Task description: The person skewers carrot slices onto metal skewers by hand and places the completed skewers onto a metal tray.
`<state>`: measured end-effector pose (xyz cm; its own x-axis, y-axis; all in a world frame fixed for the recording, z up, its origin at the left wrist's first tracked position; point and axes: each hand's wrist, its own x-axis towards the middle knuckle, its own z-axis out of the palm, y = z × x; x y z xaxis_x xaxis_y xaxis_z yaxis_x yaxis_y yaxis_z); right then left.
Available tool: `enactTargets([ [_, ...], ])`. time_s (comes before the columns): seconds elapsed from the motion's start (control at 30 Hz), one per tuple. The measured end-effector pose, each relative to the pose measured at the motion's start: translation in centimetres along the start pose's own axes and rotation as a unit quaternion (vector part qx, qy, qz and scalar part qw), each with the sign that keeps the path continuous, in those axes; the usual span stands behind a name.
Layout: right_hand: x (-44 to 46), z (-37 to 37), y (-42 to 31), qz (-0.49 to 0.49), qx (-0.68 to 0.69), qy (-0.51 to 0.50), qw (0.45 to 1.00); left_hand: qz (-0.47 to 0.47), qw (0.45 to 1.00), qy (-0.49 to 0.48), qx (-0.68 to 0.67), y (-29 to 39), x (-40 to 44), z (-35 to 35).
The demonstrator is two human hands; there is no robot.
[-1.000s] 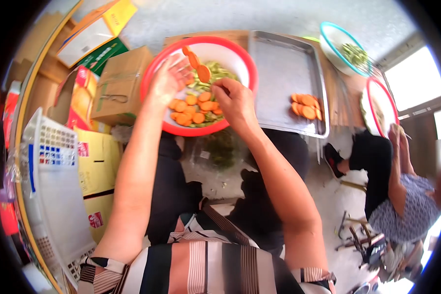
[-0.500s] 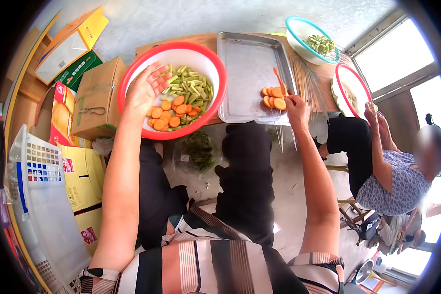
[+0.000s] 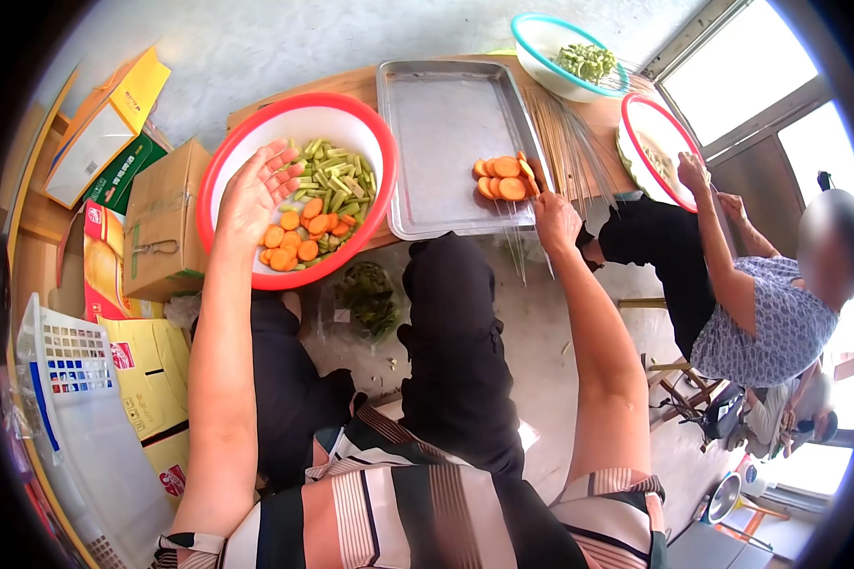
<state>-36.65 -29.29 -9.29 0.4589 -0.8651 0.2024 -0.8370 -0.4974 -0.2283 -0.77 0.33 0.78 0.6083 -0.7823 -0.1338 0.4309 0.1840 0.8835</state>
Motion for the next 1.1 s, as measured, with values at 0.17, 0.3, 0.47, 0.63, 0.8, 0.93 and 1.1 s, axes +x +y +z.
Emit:
enactTargets([
  [0.17,-1.2,-2.0,1.6,0.038,0.116,0.026,0.992,-0.002,1.000,-0.007,0.000,-0.3,0.2,0.2],
  [0.3,-1.8,-2.6,6.0,0.076,0.084,0.056,0.992,-0.008,1.000,-0.006,0.012,-0.6,0.0,0.4],
  [0.47,-2.1,-1.4,10.9,0.172,0.082,0.025,0.981,-0.015,0.999,-0.005,0.032,-0.8,-0.1,0.2],
  [0.63,-1.2,1.3,12.6,0.240,0.118,-0.004,0.963,-0.024,0.998,-0.020,0.046,-1.2,0.2,0.4],
  [0.8,0.7,1.4,10.5,0.169,0.096,0.023,0.981,-0.034,0.997,-0.019,0.068,-1.5,0.4,1.6],
  [0.93,2.6,2.5,10.2,0.161,0.065,-0.014,0.985,-0.035,0.996,-0.028,0.081,-1.8,0.7,2.1],
  [1.1,3.8,2.7,9.4,0.212,0.026,-0.063,0.975,-0.041,0.995,-0.028,0.089,-1.8,0.7,2.8],
])
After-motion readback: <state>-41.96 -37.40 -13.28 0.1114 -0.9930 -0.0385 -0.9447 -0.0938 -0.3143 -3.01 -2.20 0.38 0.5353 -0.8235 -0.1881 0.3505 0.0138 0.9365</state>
